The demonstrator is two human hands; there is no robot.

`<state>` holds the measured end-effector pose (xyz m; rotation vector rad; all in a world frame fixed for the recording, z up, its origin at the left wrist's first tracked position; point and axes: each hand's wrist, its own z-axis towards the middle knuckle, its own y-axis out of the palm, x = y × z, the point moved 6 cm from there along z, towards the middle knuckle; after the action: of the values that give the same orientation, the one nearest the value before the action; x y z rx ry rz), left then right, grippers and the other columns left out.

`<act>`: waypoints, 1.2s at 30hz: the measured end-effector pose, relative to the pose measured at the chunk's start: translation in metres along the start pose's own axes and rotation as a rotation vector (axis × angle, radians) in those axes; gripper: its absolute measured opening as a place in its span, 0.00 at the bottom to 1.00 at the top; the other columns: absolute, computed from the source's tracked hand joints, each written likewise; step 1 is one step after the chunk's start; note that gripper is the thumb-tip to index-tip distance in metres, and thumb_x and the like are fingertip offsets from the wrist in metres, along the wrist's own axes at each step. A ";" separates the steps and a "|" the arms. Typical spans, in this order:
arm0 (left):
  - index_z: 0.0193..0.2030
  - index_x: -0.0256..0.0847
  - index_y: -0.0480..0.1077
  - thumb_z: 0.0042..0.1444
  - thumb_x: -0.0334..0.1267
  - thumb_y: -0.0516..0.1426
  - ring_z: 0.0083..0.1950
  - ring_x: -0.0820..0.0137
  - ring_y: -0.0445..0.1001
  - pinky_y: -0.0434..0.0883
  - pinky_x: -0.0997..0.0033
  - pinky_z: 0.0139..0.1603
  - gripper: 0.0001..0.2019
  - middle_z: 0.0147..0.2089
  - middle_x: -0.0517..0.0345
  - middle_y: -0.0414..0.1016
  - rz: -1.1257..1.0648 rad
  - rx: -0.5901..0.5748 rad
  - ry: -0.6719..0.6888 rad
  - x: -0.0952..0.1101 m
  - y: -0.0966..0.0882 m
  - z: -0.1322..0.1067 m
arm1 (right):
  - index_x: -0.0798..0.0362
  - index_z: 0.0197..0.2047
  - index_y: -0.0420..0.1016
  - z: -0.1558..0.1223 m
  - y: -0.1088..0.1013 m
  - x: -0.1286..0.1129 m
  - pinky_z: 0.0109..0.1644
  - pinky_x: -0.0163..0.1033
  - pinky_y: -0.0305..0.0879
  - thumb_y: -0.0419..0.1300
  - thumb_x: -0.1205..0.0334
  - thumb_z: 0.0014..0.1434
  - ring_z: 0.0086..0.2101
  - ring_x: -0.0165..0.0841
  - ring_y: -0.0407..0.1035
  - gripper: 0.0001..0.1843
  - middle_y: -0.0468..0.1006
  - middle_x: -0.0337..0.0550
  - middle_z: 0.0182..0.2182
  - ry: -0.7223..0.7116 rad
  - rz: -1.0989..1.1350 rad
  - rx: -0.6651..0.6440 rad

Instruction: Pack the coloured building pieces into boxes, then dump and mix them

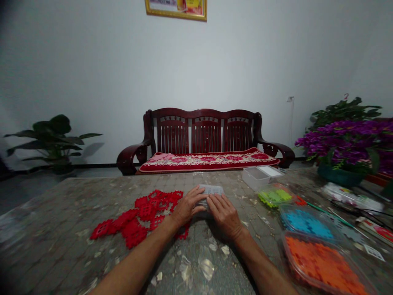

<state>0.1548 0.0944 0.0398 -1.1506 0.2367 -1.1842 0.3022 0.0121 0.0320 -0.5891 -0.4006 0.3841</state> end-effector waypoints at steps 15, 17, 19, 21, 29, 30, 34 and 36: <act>0.63 0.45 0.71 0.67 0.39 0.59 0.76 0.55 0.57 0.59 0.46 0.75 0.18 0.69 0.48 0.70 0.044 0.021 0.017 -0.002 0.006 0.004 | 0.54 0.59 0.77 0.028 -0.006 0.009 0.50 0.40 0.76 0.53 0.65 0.71 0.42 0.37 0.80 0.18 0.86 0.52 0.40 -0.104 0.031 -0.084; 0.63 0.45 0.71 0.66 0.35 0.58 0.77 0.56 0.56 0.59 0.45 0.76 0.19 0.69 0.48 0.69 0.035 0.038 0.016 -0.002 0.008 0.002 | 0.52 0.57 0.79 0.032 -0.006 0.006 0.49 0.40 0.76 0.54 0.63 0.71 0.38 0.36 0.80 0.17 0.86 0.50 0.36 -0.049 0.065 -0.096; 0.64 0.47 0.70 0.66 0.34 0.58 0.77 0.57 0.55 0.59 0.45 0.76 0.20 0.70 0.49 0.68 0.014 0.037 0.013 -0.003 0.010 0.001 | 0.48 0.57 0.78 0.032 -0.008 0.005 0.55 0.43 0.74 0.54 0.63 0.70 0.42 0.37 0.80 0.17 0.86 0.48 0.41 0.017 0.137 -0.082; 0.64 0.48 0.70 0.66 0.37 0.59 0.77 0.57 0.55 0.58 0.45 0.76 0.20 0.70 0.50 0.68 -0.010 0.037 -0.004 -0.003 0.010 0.001 | 0.46 0.60 0.76 0.026 -0.010 0.009 0.63 0.51 0.69 0.56 0.62 0.69 0.49 0.40 0.78 0.18 0.84 0.47 0.49 0.104 0.209 -0.050; 0.61 0.45 0.72 0.67 0.42 0.57 0.74 0.57 0.62 0.58 0.47 0.75 0.17 0.69 0.49 0.70 -0.096 0.078 -0.069 0.008 -0.007 0.009 | 0.50 0.72 0.60 -0.016 0.017 0.057 0.63 0.57 0.68 0.68 0.52 0.55 0.63 0.49 0.66 0.44 0.68 0.58 0.66 0.590 0.495 -0.025; 0.61 0.46 0.72 0.68 0.42 0.56 0.72 0.58 0.63 0.59 0.48 0.75 0.17 0.68 0.50 0.70 -0.120 0.109 -0.084 0.008 -0.011 0.012 | 0.51 0.74 0.56 -0.019 0.023 0.062 0.61 0.57 0.69 0.69 0.51 0.54 0.62 0.49 0.67 0.48 0.66 0.61 0.67 0.622 0.548 -0.020; 0.65 0.45 0.66 0.68 0.43 0.54 0.70 0.60 0.67 0.62 0.54 0.73 0.21 0.68 0.49 0.70 -0.273 0.284 -0.269 -0.003 -0.023 0.029 | 0.52 0.74 0.53 -0.021 0.045 0.072 0.52 0.58 0.75 0.65 0.47 0.59 0.56 0.50 0.74 0.46 0.73 0.64 0.61 0.671 0.773 -0.013; 0.69 0.42 0.61 0.66 0.44 0.55 0.70 0.58 0.66 0.61 0.54 0.72 0.26 0.70 0.45 0.68 -0.387 0.335 -0.439 -0.016 -0.018 0.035 | 0.52 0.71 0.58 -0.019 0.051 0.075 0.51 0.57 0.75 0.61 0.45 0.62 0.54 0.50 0.75 0.40 0.76 0.64 0.59 0.724 0.871 0.014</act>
<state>0.1605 0.1291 0.0635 -1.1509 -0.5222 -1.2111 0.3634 0.0770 0.0063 -0.8254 0.5871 0.9548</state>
